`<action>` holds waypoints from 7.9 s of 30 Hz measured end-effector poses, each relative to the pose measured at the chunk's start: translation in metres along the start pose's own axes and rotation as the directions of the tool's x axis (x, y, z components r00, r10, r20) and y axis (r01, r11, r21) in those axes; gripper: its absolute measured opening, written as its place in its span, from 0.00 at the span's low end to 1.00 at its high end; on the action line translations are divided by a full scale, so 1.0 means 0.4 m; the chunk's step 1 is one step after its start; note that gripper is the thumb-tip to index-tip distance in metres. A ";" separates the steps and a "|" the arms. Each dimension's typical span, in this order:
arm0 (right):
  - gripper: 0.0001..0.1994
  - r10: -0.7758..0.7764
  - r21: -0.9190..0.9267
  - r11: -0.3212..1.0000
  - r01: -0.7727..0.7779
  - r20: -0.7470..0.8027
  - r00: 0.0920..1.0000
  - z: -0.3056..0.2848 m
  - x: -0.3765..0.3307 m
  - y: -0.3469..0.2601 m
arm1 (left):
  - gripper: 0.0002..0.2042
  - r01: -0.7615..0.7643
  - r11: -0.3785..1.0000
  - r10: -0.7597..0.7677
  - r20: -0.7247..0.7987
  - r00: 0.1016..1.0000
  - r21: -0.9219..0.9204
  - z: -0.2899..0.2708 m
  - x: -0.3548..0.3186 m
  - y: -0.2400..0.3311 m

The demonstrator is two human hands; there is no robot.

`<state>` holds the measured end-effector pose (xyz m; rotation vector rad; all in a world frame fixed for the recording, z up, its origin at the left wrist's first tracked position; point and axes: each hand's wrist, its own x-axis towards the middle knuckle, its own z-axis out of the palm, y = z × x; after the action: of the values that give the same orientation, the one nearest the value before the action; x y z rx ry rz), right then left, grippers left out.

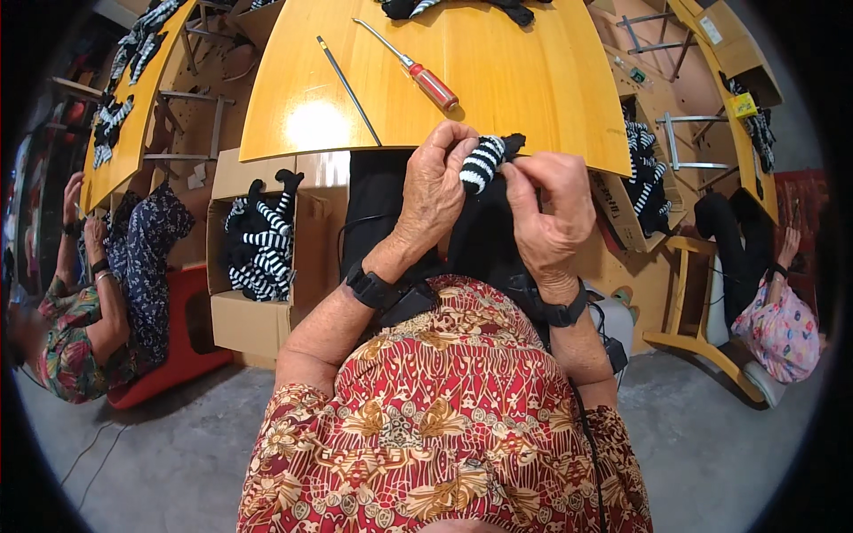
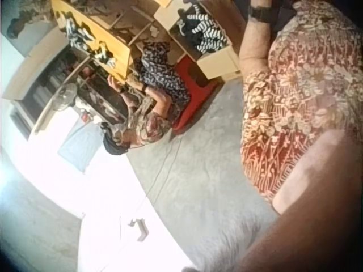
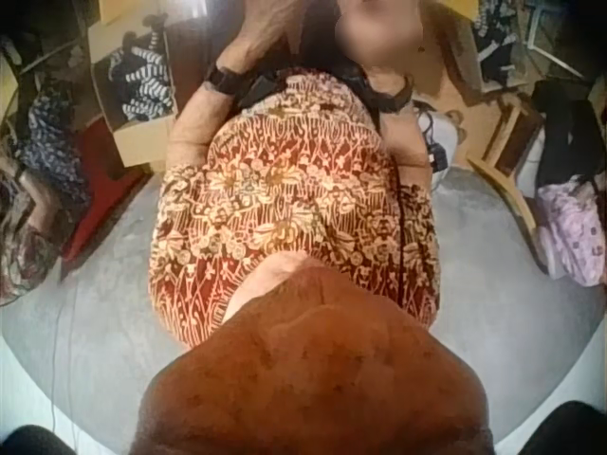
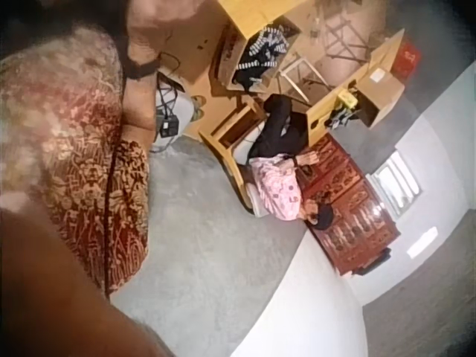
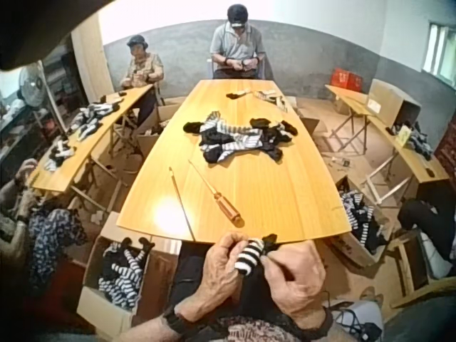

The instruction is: The person sits at a table and turns black and white striped socks inside out by hand. They then use a red-handled screwdriver to push the fabric through the sock to ensure it is fully inverted. The person repeats this process for multiple socks, placing the finished ones into a cardboard box.

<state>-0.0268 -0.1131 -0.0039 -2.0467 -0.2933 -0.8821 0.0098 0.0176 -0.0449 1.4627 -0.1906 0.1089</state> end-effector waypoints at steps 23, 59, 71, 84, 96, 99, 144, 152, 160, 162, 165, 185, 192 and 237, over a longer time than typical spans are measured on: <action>0.03 0.557 0.506 0.624 -0.596 0.247 0.793 0.000 0.003 0.040 | 0.06 0.229 0.932 -0.193 0.148 0.970 -0.282 0.003 -0.003 0.008; 0.04 0.608 0.589 0.392 -0.706 0.410 0.680 0.029 0.021 0.115 | 0.05 0.444 0.617 -0.271 0.354 0.895 -0.650 0.013 0.008 -0.036; 0.07 0.613 0.334 0.527 -0.781 0.487 0.622 0.030 -0.003 0.109 | 0.06 0.483 0.596 -0.412 0.273 0.870 -0.641 0.005 0.010 -0.053; 0.08 0.481 0.336 0.716 -0.612 0.398 0.781 0.045 -0.004 0.105 | 0.08 0.587 0.561 -0.289 0.527 0.799 -0.583 -0.022 -0.008 0.000; 0.07 0.386 0.407 0.755 -0.514 0.358 0.850 0.045 0.052 0.052 | 0.06 0.545 0.500 -0.247 0.492 0.835 -0.673 -0.029 -0.004 -0.029; 0.07 0.449 0.445 0.707 -0.549 0.317 0.835 0.069 0.043 0.077 | 0.07 0.533 0.551 -0.304 0.440 0.845 -0.642 -0.007 -0.007 0.000; 0.02 0.379 0.419 0.770 -0.480 0.304 0.874 0.025 0.048 0.039 | 0.19 0.498 0.529 -0.241 0.441 0.865 -0.687 -0.031 -0.013 0.036; 0.07 0.171 0.300 0.926 -0.229 0.207 0.963 0.017 0.051 -0.011 | 0.30 0.478 0.542 -0.241 0.417 0.877 -0.691 -0.023 -0.015 0.097; 0.11 0.407 0.346 0.611 -0.712 0.634 0.658 -0.042 0.087 0.011 | 0.22 0.215 0.949 -0.102 0.419 0.902 -0.230 -0.065 0.014 0.123; 0.11 0.362 0.327 0.635 -0.700 0.675 0.643 -0.043 0.095 0.012 | 0.21 0.204 0.945 -0.089 0.401 0.912 -0.254 -0.052 0.007 0.109; 0.09 0.344 0.268 0.755 -0.598 0.614 0.710 -0.042 0.087 -0.002 | 0.22 0.278 0.893 -0.137 0.375 0.917 -0.354 -0.049 0.005 0.097; 0.09 0.387 0.202 0.825 -0.528 0.481 0.787 -0.003 0.090 0.002 | 0.19 0.405 0.616 -0.224 0.343 0.912 -0.676 -0.053 0.002 0.085; 0.08 0.313 0.194 0.882 -0.428 0.437 0.843 -0.003 0.083 -0.014 | 0.35 0.402 0.806 -0.176 0.472 0.864 -0.434 -0.078 -0.004 0.117; 0.09 0.152 0.341 0.846 -0.409 0.582 0.799 0.035 0.027 0.005 | 0.38 0.477 0.806 -0.133 0.677 0.724 -0.351 -0.091 -0.047 0.163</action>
<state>-0.0112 -0.1044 -0.0028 -1.7822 -0.4278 -0.0088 -0.0186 0.0616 0.0114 0.9242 -0.4697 -0.6931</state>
